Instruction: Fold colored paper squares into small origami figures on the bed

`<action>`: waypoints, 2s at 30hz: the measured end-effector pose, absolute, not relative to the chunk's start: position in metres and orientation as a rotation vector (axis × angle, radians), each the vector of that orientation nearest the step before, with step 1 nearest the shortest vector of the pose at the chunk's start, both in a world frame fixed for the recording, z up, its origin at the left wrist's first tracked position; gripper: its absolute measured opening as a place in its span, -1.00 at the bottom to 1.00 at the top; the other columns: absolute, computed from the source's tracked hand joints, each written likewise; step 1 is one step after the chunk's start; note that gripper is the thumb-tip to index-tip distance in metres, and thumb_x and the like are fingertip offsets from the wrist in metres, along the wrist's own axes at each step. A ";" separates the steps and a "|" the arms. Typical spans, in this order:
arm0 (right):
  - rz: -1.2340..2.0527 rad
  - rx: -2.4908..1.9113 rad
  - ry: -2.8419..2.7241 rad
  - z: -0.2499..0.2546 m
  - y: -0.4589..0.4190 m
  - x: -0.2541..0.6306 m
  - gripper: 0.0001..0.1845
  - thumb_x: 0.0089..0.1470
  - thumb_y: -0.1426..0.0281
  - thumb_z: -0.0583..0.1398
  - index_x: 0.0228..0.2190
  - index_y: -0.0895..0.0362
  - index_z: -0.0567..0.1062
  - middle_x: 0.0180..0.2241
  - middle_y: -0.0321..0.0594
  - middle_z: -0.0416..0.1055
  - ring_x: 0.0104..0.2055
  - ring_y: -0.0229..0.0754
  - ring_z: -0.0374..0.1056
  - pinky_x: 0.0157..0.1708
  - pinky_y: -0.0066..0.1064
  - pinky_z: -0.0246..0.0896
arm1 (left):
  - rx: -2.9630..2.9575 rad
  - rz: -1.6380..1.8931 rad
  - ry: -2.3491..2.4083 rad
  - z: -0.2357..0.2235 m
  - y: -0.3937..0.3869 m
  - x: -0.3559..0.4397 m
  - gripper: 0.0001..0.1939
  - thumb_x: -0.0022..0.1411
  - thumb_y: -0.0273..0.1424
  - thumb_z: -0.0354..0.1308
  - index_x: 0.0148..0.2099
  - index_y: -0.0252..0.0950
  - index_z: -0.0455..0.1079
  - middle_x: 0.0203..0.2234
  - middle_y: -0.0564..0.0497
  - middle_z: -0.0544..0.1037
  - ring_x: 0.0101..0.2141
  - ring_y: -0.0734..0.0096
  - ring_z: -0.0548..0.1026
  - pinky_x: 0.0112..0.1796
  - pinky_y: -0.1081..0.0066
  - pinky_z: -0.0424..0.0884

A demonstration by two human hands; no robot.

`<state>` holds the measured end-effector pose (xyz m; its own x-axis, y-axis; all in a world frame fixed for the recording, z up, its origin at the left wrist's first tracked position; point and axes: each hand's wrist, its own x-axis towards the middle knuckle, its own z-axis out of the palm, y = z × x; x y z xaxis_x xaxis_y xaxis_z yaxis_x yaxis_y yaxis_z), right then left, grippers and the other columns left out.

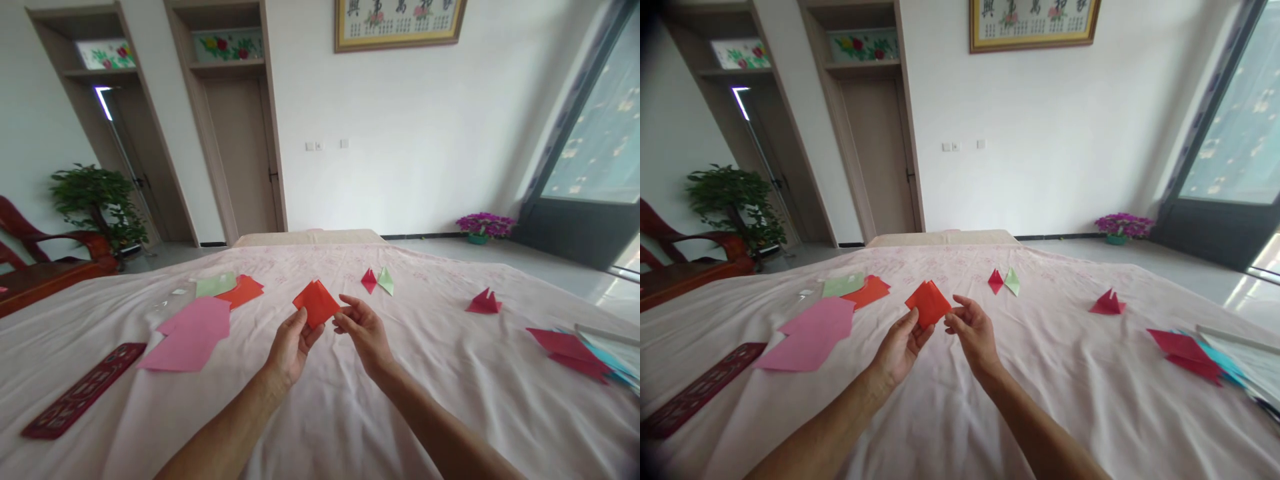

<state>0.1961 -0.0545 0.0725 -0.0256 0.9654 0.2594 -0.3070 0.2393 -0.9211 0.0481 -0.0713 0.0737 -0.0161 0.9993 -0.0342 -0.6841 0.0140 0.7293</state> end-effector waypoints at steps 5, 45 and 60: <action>1.017 -0.772 -1.195 0.074 -0.050 0.186 -0.54 -0.03 0.23 0.32 -0.09 0.07 0.39 -0.34 -0.31 0.40 -0.42 -0.26 0.36 -0.47 -0.41 0.32 | 0.518 1.550 0.567 0.076 -0.071 0.043 -0.80 0.23 -0.40 0.22 -0.11 -0.37 0.47 -0.18 -0.12 0.59 -0.25 0.39 0.57 -0.19 0.39 0.55; 0.672 -0.885 -1.496 0.000 0.041 0.190 -0.76 0.10 0.39 0.22 -0.15 0.00 0.49 -0.26 -0.23 0.29 -0.36 -0.25 0.31 -0.48 -0.42 0.27 | 0.569 1.410 0.781 0.002 0.028 0.046 -0.67 0.16 -0.29 0.28 -0.10 -0.41 0.49 -0.13 -0.19 0.59 -0.17 0.30 0.57 -0.19 0.40 0.53; 0.378 -0.789 -1.703 0.003 0.038 0.197 -0.53 0.08 0.58 0.15 0.00 -0.04 0.41 -0.26 -0.20 0.29 -0.26 -0.18 0.30 -0.32 -0.32 0.31 | 0.482 1.284 0.768 0.000 0.032 0.038 -0.75 0.18 -0.34 0.27 -0.13 -0.38 0.49 -0.26 -0.10 0.62 -0.36 0.39 0.59 -0.44 0.48 0.58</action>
